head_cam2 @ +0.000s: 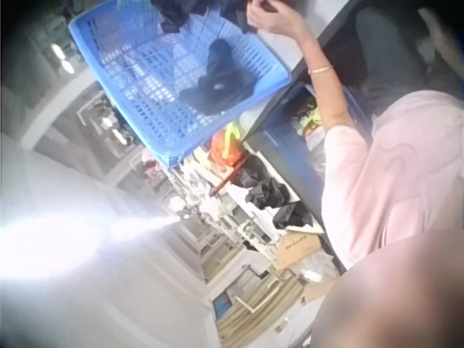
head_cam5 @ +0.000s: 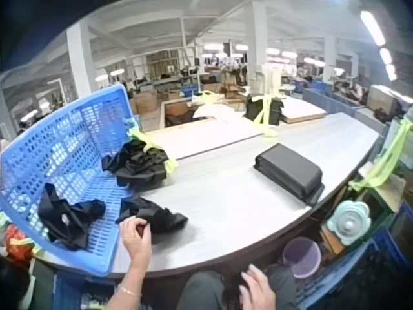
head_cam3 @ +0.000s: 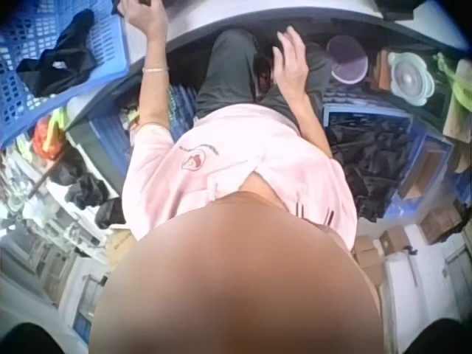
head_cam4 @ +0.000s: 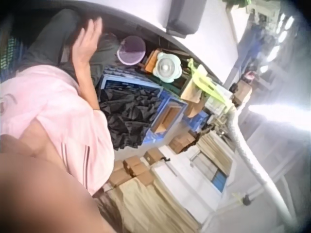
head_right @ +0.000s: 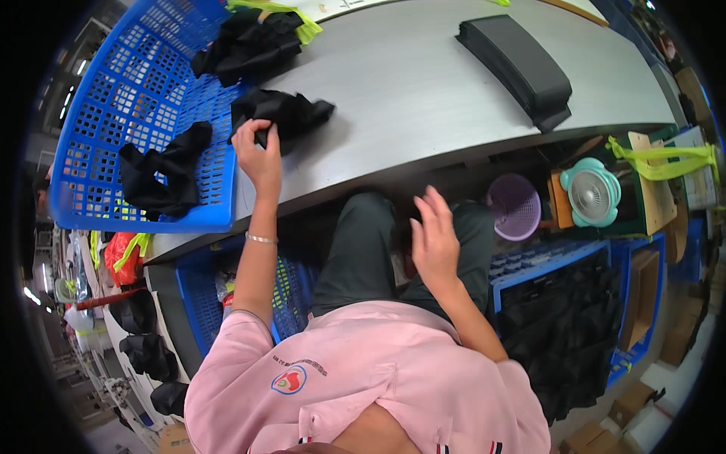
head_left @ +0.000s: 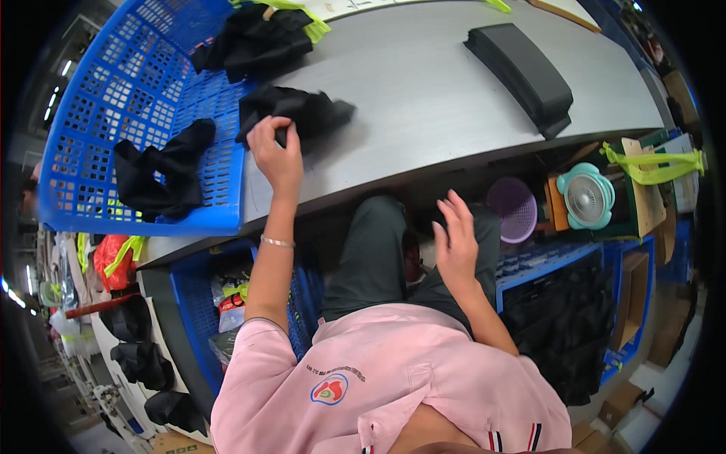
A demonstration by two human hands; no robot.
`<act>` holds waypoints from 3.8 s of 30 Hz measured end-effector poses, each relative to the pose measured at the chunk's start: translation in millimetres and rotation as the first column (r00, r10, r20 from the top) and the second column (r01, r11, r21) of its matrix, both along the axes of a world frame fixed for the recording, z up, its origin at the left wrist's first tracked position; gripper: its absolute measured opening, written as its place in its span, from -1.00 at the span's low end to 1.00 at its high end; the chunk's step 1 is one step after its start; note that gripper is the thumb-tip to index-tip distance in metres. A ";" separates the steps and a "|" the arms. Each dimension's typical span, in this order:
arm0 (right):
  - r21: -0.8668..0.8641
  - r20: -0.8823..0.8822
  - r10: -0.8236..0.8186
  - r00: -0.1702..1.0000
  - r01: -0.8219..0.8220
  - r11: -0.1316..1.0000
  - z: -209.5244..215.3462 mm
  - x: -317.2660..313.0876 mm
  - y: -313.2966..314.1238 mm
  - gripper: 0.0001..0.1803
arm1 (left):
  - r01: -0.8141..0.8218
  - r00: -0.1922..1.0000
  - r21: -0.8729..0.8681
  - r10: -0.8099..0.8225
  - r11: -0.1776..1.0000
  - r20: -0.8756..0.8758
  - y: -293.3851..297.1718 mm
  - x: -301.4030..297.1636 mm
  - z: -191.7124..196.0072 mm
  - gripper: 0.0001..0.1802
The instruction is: Inspecting and folding black fabric garment sleeves at a garment factory workstation.
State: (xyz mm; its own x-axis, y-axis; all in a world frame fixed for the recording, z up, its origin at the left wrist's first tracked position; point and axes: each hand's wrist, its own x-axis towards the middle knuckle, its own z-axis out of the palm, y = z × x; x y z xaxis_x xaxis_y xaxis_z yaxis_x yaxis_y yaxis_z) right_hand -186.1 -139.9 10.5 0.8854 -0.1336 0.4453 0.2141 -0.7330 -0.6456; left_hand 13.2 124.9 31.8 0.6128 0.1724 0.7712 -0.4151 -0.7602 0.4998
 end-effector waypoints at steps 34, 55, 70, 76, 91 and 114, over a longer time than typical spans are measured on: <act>0.287 0.087 0.226 0.970 -0.242 0.927 -18.3 66.4 -12.5 -0.71 | 0.849 0.302 -0.355 -0.910 0.392 -0.283 -158.7 -224.1 28.9 -0.83; 0.805 0.020 0.097 0.995 -0.073 0.589 -13.0 22.9 46.0 -0.75 | 0.251 0.779 -0.659 -0.552 0.709 -0.297 -163.1 -100.1 3.5 -0.70; 0.360 -0.025 -0.121 0.992 0.122 0.925 14.2 -48.6 -23.1 -0.48 | 0.349 0.600 -0.755 -0.751 0.555 -0.276 -133.4 -103.8 35.3 -0.80; 0.532 -0.197 -0.038 0.980 0.139 0.835 43.9 4.5 -20.0 -0.66 | 0.579 0.548 -0.559 -0.791 0.593 -0.271 -141.3 -149.3 49.8 -0.92; 0.909 -0.178 0.479 0.860 -0.043 0.414 2.8 37.3 5.9 -0.78 | -0.415 -0.094 -0.908 -0.990 -0.055 0.103 -124.5 -192.7 18.8 -0.70; 0.548 -0.068 -0.025 0.997 0.058 0.834 32.8 -3.6 -15.7 -0.77 | 0.726 0.620 0.009 -0.649 0.688 -0.442 -68.9 -181.1 12.2 -0.54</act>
State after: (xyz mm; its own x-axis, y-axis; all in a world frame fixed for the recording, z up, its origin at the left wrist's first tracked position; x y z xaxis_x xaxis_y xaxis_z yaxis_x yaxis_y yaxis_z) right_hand -189.8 -155.6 43.3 0.8944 -0.3788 0.2380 0.1431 -0.2617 -0.9545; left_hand -167.9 56.1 44.0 0.7348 -0.5306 0.4225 -0.6601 -0.4164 0.6252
